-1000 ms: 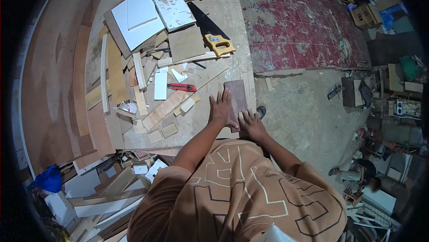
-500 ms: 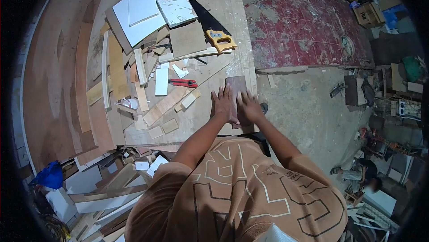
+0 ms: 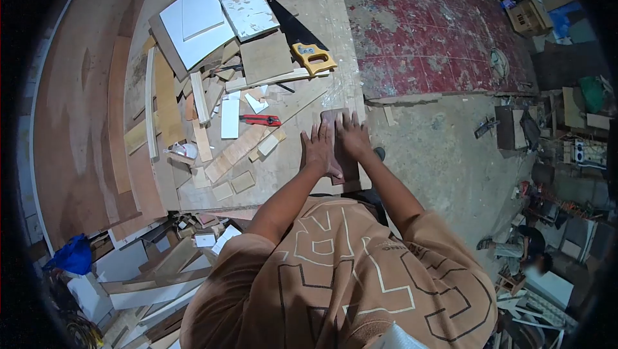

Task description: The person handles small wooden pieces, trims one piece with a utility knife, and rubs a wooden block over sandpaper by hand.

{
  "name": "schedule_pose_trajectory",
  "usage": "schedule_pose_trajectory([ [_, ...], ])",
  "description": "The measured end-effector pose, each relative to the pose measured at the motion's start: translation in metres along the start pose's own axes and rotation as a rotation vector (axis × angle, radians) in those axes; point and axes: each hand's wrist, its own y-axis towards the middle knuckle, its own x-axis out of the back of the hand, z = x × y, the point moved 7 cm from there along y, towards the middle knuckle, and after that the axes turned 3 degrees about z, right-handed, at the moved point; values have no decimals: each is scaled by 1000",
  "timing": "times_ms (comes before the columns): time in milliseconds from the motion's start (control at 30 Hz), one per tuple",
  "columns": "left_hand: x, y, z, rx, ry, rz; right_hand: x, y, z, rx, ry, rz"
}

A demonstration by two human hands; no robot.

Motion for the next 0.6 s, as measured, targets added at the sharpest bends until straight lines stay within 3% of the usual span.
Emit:
schedule_pose_trajectory([
  [133,-1,-4,5,-10,-29,-20,-24,-95,17,89,102,155],
  [300,-4,-5,6,-16,-60,-54,-20,-108,11,194,-67,202],
  [367,-4,-3,5,-16,-67,-61,-15,-94,6,224,-58,258],
  [500,-1,-4,5,-15,-83,-51,-10,-21,-9,136,27,66],
  [600,-2,-4,4,-10,-77,-24,11,36,-8,134,-43,95],
])
